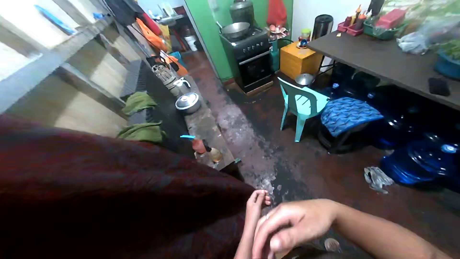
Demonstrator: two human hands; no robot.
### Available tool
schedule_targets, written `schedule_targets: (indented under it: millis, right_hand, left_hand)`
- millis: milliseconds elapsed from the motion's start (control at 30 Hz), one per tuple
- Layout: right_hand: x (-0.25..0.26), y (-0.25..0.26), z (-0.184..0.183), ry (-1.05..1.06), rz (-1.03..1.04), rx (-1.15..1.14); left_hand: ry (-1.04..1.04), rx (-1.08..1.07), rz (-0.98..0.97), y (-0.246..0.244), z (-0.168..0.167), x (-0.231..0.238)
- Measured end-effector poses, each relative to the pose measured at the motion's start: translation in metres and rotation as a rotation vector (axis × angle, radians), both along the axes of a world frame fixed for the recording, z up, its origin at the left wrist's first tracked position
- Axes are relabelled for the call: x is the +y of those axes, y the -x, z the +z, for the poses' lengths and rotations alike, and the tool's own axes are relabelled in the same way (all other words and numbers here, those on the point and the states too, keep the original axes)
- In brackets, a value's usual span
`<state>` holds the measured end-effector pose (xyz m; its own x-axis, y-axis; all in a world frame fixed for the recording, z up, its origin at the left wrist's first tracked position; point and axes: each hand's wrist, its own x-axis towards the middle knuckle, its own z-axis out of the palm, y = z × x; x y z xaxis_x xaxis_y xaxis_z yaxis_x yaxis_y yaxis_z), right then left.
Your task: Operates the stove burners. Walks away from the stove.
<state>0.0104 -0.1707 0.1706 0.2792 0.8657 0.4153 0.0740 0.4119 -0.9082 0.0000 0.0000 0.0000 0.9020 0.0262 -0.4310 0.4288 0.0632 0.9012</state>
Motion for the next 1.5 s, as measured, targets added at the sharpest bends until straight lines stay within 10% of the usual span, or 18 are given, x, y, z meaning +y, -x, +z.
schedule_targets:
  millis: [100,367,567,1067,1500]
  right_hand:
    - [-0.030,-0.077,-0.010,0.029,-0.184,0.196]
    - [-0.104,-0.272,-0.034,0.263,-0.778,0.682]
    - [-0.152,-0.396,-0.076,-0.016,-1.088,1.170]
    - [-0.077,-0.827,-0.071,0.226,-0.914,1.212]
    - [-0.012,-1.013,-0.160,0.308,-1.007,1.619]
  left_hand:
    - [-0.001,-0.063,0.069,-0.072,-0.039,0.017]
    - [-0.067,0.036,0.168,-0.284,-0.017,0.011]
    - [-0.119,-0.017,0.021,-0.429,-0.003,-0.007]
    - [-0.150,0.200,0.454,-0.664,-0.043,0.034]
    - [-0.129,0.355,0.471,-0.891,-0.085,0.121]
